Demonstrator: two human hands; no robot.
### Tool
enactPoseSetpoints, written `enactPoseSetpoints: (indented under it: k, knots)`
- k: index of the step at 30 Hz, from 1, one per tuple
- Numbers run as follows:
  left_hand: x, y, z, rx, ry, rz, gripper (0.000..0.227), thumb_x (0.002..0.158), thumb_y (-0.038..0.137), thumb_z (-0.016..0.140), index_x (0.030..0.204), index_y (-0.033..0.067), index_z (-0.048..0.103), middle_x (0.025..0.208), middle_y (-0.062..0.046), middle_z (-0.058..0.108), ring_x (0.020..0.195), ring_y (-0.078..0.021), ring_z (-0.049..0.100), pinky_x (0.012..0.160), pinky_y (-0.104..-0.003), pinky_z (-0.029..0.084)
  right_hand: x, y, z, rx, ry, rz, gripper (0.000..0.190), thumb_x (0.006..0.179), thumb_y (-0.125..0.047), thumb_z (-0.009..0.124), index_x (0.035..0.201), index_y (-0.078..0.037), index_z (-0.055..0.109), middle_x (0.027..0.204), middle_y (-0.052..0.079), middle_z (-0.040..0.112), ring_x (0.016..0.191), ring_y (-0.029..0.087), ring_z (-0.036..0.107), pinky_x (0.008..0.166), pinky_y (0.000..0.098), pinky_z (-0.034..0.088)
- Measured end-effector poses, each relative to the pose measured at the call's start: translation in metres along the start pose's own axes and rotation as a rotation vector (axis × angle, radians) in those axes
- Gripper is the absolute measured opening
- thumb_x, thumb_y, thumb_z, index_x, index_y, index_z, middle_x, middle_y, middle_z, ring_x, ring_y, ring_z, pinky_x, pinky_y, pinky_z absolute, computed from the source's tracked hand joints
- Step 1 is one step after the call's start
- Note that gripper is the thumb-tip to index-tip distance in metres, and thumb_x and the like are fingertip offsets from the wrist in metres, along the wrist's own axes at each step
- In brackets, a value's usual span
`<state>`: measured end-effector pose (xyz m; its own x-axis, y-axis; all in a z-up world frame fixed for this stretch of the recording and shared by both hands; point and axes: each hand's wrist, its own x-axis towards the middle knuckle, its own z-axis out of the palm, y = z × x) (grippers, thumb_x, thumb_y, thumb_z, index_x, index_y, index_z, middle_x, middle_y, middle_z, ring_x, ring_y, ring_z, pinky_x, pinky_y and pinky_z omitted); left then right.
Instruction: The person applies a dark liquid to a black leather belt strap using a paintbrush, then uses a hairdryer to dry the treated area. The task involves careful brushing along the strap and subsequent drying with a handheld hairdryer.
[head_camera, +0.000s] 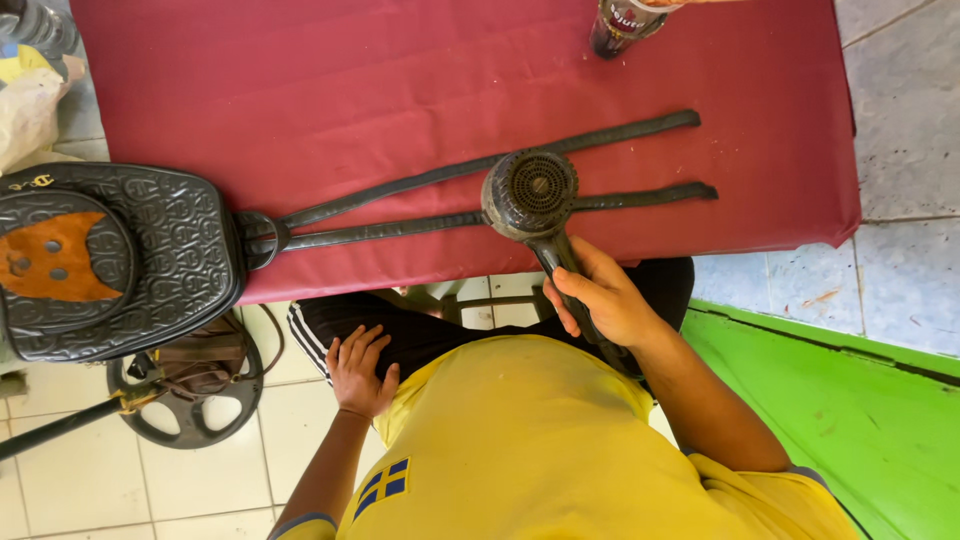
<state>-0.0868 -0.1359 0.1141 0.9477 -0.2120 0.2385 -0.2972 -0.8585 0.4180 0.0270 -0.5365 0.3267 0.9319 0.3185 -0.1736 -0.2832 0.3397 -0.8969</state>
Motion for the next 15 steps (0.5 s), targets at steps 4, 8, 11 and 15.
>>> enactPoseSetpoints:
  k: [4,8,11,15]
  knots:
    - [-0.005,-0.003,0.002,-0.006,-0.001,-0.001,0.048,0.095,0.062,0.043,0.118,0.0281,0.068,0.134,0.008,0.064,0.135,-0.0199,0.054,0.119,-0.048,0.023,-0.002,-0.002,0.005,-0.004,0.001,-0.002,0.015,0.102,-0.010,0.054,0.101,0.005,0.059,0.065,0.013,0.057,0.036,0.019,0.062,0.035,0.0302,0.054]
    - [-0.005,-0.005,0.004,-0.002,-0.007,-0.006,0.049,0.095,0.063,0.042,0.118,0.0285,0.068,0.134,0.008,0.063,0.135,-0.0198,0.054,0.119,-0.048,0.023,-0.004,-0.001,-0.003,-0.012,0.018,-0.001,0.013,0.102,-0.008,0.054,0.100,0.004,0.059,0.065,0.014,0.058,0.036,0.019,0.062,0.035,0.0307,0.055]
    - [-0.003,-0.002,0.003,0.000,-0.011,-0.013,0.049,0.095,0.063,0.041,0.118,0.0285,0.068,0.134,0.008,0.064,0.135,-0.0200,0.054,0.118,-0.048,0.023,-0.007,-0.004,-0.008,-0.012,0.038,0.006,0.013,0.102,-0.008,0.055,0.099,0.004,0.059,0.065,0.014,0.058,0.036,0.020,0.063,0.034,0.0315,0.055]
    - [0.001,0.001,0.002,-0.002,-0.019,-0.022,0.049,0.096,0.062,0.040,0.118,0.0287,0.068,0.134,0.008,0.064,0.135,-0.0198,0.054,0.119,-0.048,0.023,-0.014,-0.013,-0.015,-0.034,0.082,-0.004,0.013,0.102,-0.010,0.056,0.098,0.002,0.059,0.065,0.014,0.058,0.035,0.018,0.061,0.034,0.0305,0.054]
